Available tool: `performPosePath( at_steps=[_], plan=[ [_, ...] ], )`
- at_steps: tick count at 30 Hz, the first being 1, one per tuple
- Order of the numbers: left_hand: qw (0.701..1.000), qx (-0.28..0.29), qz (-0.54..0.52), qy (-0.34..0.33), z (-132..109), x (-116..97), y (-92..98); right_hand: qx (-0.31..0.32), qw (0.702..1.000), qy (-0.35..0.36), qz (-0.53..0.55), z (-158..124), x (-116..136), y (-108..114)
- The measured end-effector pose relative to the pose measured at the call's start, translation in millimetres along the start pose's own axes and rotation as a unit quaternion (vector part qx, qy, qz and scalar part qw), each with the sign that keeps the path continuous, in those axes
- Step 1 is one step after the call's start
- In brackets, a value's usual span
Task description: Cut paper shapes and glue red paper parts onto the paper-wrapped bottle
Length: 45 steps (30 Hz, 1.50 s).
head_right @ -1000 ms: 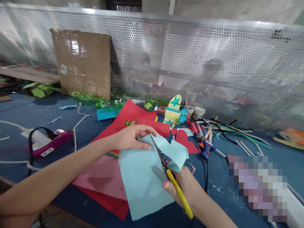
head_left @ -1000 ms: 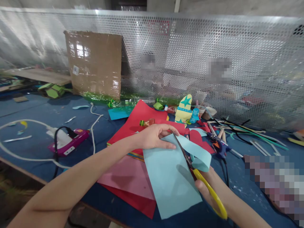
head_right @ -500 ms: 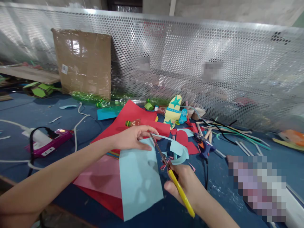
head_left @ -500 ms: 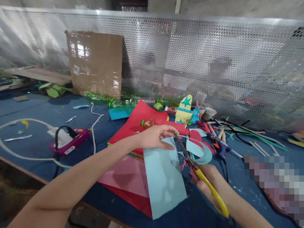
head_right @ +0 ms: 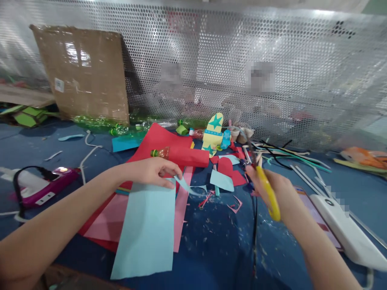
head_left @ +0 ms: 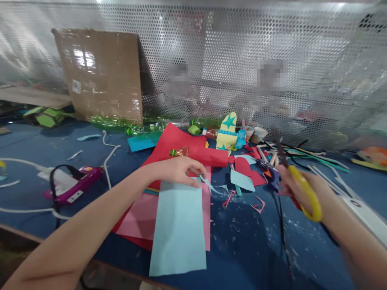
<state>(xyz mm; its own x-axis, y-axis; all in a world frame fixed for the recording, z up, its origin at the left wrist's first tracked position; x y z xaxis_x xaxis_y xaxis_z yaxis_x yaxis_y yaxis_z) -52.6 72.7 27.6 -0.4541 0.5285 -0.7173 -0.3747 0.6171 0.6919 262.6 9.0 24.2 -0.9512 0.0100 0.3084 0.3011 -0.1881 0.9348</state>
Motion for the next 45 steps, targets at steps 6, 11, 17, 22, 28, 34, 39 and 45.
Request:
performPosePath(
  at_steps=[6,11,17,22,28,34,39,45],
  plan=[
    [0.994,-0.035,0.103,0.028,9,4,-8.8,0.118,0.975,-0.068,-0.174,7,-5,-14],
    [0.994,-0.08,0.073,-0.016,17,8,-19.5,0.123,0.968,-0.077,-0.206,7,-5,-26],
    [0.987,-0.068,-0.143,-0.02,26,5,-42.5,0.146,0.967,-0.059,-0.202,4,5,-35],
    [0.982,-0.069,-0.174,0.003,35,4,-67.3,0.145,0.967,-0.066,-0.198,8,3,-42],
    [0.946,-0.206,-0.248,0.027,40,3,-62.6,0.138,0.962,-0.096,-0.214,10,-2,-44],
    [0.897,-0.115,-0.42,0.073,41,-1,-75.6,0.133,0.955,-0.133,-0.23,6,-2,-39],
    [0.987,-0.078,-0.141,-0.009,40,-6,-90.0,0.114,0.958,-0.127,-0.231,5,5,-38],
    [0.97,-0.136,0.152,-0.131,35,-1,-97.1,0.088,0.967,-0.093,-0.219,7,6,-49]
  ],
)
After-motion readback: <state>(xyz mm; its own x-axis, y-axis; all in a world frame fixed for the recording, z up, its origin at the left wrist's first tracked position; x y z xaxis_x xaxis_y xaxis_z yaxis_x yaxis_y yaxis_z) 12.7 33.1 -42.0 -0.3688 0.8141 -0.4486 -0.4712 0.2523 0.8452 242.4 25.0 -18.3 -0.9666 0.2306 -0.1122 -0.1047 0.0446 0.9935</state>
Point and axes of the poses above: each hand's wrist, its own z-axis towards the middle knuckle, its own y-axis out of the back of the hand, x = y × z, the point moved 2 cm from there along z, towards the middle knuckle, and after that the axes turned 1 degree about -y, right-handed, at the moved point
